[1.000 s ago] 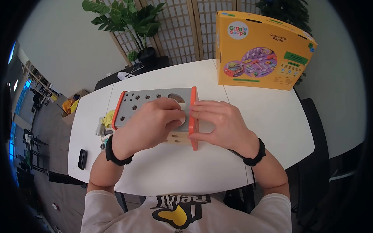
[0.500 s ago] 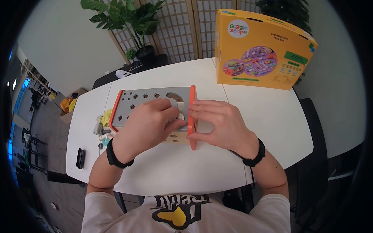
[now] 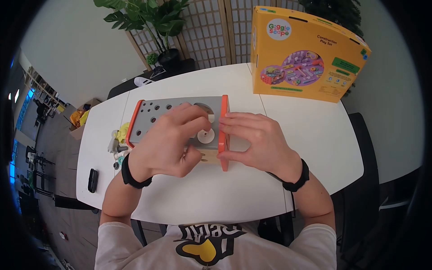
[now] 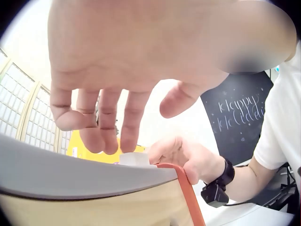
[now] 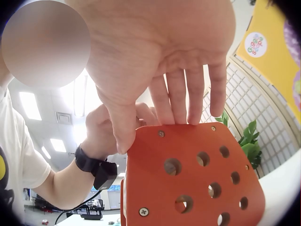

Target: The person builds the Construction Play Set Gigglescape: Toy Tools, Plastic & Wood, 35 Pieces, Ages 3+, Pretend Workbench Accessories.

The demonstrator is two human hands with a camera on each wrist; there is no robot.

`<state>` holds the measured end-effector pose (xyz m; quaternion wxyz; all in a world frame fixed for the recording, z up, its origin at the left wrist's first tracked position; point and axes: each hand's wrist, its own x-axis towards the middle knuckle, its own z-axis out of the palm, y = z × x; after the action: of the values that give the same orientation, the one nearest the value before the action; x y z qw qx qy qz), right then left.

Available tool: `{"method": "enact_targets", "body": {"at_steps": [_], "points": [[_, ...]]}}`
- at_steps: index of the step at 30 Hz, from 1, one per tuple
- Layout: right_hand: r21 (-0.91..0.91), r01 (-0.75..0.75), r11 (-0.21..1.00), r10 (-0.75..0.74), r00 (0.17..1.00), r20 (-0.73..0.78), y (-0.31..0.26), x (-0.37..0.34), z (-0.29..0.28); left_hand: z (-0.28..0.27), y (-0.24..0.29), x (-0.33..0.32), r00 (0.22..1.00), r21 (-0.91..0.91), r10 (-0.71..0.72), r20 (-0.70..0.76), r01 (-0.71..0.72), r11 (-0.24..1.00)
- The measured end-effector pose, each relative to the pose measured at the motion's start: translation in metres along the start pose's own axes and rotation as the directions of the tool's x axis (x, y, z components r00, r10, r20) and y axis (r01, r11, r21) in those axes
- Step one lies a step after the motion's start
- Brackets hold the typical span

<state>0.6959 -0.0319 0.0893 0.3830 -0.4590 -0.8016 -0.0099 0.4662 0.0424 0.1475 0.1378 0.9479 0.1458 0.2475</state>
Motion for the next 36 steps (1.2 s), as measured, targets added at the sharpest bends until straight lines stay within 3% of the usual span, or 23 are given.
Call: {"method": "enact_targets", "body": {"at_steps": [4, 7, 11, 16, 20, 24, 27, 29, 30, 33, 36], "points": [[0.000, 0.010, 1.000, -0.010, 1.000, 0.005, 0.001, 0.000, 0.000, 0.009, 0.003, -0.004, 0.996, 0.169, -0.083, 0.016, 0.079, 0.982], [-0.002, 0.005, 1.000, -0.005, 1.000, 0.007, 0.000, 0.001, 0.000, 0.017, -0.002, -0.007, 0.997, 0.196, -0.080, 0.011, 0.077, 0.978], [0.000, 0.002, 1.000, -0.002, 1.000, 0.020, 0.000, 0.000, 0.000, 0.020, -0.008, -0.007, 1.000, 0.089, 0.016, -0.005, -0.016, 0.996], [-0.038, 0.073, 0.997, -0.067, 0.990, 0.127, -0.001, 0.008, -0.015, 0.015, -0.012, -0.009, 0.994, 0.124, 0.082, 0.075, -0.091, 0.988], [-0.071, 0.095, 0.993, -0.080, 0.980, 0.183, -0.001, 0.014, -0.014, 0.028, -0.013, -0.024, 0.995, 0.035, 0.021, -0.101, -0.018, 0.999], [-0.148, 0.173, 0.974, -0.146, 0.974, 0.175, 0.005, 0.017, -0.008, 0.024, -0.012, -0.050, 0.948, 0.001, 0.050, -0.314, -0.052, 0.999], [-0.148, 0.202, 0.968, -0.177, 0.970, 0.165, 0.010, 0.018, -0.001, -0.003, -0.030, -0.086, 0.935, 0.098, -0.050, -0.350, 0.090, 0.991], [-0.113, 0.188, 0.976, -0.168, 0.972, 0.163, 0.008, 0.017, 0.003, -0.022, -0.047, -0.112, 0.878, 0.058, -0.259, -0.404, 0.307, 0.950], [-0.098, 0.182, 0.978, -0.164, 0.973, 0.162, 0.007, 0.016, 0.003, -0.029, -0.060, -0.126, 0.856, 0.105, -0.292, -0.426, 0.368, 0.924], [-0.077, 0.156, 0.985, -0.142, 0.976, 0.163, 0.002, 0.018, 0.005, -0.053, -0.093, -0.168, 0.823, 0.325, -0.393, -0.409, 0.534, 0.780], [-0.076, 0.107, 0.991, -0.091, 0.979, 0.183, -0.004, 0.017, 0.006, -0.071, -0.109, -0.205, 0.751, 0.381, -0.535, -0.386, 0.659, 0.649]]}}
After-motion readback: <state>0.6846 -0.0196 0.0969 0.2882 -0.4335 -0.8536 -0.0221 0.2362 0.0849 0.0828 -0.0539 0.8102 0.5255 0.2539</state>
